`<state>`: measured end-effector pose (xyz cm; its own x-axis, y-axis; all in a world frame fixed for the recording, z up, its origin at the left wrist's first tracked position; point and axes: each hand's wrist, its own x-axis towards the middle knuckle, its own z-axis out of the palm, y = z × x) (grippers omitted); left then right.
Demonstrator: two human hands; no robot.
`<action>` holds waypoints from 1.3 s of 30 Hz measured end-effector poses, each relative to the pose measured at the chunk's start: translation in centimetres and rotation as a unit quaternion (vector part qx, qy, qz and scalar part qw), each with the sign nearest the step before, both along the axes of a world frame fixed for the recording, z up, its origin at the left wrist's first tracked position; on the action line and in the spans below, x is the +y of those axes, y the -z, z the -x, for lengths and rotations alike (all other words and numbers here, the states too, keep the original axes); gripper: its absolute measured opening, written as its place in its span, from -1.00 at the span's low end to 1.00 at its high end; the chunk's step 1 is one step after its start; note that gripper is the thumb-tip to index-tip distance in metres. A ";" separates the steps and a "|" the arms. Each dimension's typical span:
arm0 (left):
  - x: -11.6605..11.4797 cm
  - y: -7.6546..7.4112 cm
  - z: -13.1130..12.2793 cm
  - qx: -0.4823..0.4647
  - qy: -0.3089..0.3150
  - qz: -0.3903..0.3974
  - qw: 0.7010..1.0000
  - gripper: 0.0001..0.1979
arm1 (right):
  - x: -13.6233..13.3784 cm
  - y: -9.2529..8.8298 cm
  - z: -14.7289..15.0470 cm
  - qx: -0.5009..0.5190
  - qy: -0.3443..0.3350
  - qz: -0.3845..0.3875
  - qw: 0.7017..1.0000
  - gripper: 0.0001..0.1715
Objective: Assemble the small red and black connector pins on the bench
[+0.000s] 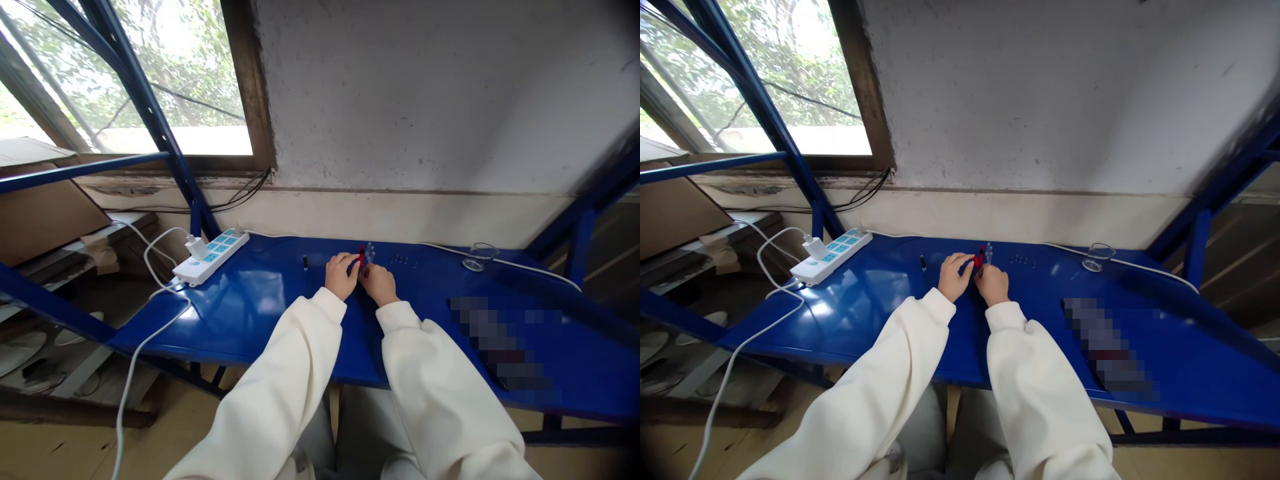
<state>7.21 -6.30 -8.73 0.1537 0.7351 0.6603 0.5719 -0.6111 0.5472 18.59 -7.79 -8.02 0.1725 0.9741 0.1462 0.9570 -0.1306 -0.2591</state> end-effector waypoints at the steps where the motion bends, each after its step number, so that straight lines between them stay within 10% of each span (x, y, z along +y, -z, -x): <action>1: 0.0 0.1 -0.1 0.007 0.007 0.003 1.000 -0.77 | -0.1 -0.1 0.0 0.001 0.000 -0.006 1.000 -0.76; 39: 0.0 -1.4 -0.1 0.145 0.005 0.043 0.989 -0.93 | -0.4 0.1 0.2 -0.054 -0.030 -0.063 0.996 -0.72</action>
<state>7.34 -6.28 -7.32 0.3344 0.7846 0.5221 0.7062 -0.5755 0.4124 18.37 -8.15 -8.11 0.0902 0.9548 0.2832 0.9854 -0.0443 -0.1644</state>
